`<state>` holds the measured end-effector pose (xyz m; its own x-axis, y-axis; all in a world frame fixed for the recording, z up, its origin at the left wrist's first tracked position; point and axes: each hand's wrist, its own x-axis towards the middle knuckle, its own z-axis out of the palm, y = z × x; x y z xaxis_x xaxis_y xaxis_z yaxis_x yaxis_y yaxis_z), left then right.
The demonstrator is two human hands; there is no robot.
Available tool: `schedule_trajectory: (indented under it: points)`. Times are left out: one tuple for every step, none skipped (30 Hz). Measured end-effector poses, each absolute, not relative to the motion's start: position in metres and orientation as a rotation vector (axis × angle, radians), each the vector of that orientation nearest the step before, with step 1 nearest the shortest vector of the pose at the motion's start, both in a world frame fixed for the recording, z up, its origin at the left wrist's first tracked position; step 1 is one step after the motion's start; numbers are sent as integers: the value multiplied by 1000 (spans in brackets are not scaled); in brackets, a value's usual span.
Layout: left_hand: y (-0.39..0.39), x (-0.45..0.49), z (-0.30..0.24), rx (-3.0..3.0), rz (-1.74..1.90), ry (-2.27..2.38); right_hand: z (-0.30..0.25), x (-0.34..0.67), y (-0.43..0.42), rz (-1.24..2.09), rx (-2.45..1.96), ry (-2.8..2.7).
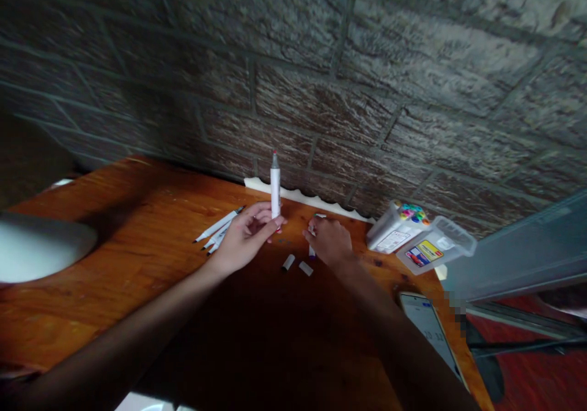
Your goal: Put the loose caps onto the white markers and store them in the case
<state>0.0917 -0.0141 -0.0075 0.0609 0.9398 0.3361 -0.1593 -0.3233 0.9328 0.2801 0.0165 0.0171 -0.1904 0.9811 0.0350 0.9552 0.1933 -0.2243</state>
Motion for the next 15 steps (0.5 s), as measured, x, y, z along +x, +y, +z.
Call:
schedule_trajectory:
  points:
    - [-14, 91, -7, 1354, 1434, 850, 15, 275, 18, 196, -1925, -2307]
    - [-14, 91, -7, 1333, 1413, 841, 13, 271, 19, 168, -1963, -2322]
    - [-14, 91, -8, 1313, 1391, 828, 11, 269, 19, 144, -1994, -2334]
    - [-15, 91, -8, 1294, 1372, 813, 10, 268, 20, 128, -2017, -2345]
    - [-15, 91, -8, 1278, 1353, 797, 10, 268, 20, 117, -2035, -2355]
    - [-15, 91, -8, 1268, 1339, 781, 10, 268, 20, 111, -2046, -2365]
    - [-15, 91, -8, 1261, 1324, 768, 11, 268, 19, 109, -2051, -2375]
    - [-15, 91, -9, 1259, 1310, 758, 11, 267, 19, 108, -2052, -2385]
    - [-14, 91, -9, 1260, 1296, 748, 11, 266, 19, 106, -2049, -2391]
    - [-14, 90, -9, 1262, 1283, 740, 11, 264, 19, 103, -2044, -2392]
    - [-14, 90, -10, 1264, 1272, 731, 10, 261, 19, 100, -2039, -2388]
    - [-14, 91, -10, 1265, 1262, 722, 10, 258, 19, 99, -2034, -2378]
    - [-15, 91, -10, 1258, 1250, 716, 8, 255, 20, 102, -2029, -2365]
    - [-15, 91, -10, 1245, 1236, 714, 7, 252, 21, 113, -2021, -2350]
    - [-15, 92, -11, 1232, 1218, 715, 6, 249, 23, 133, -2007, -2337]
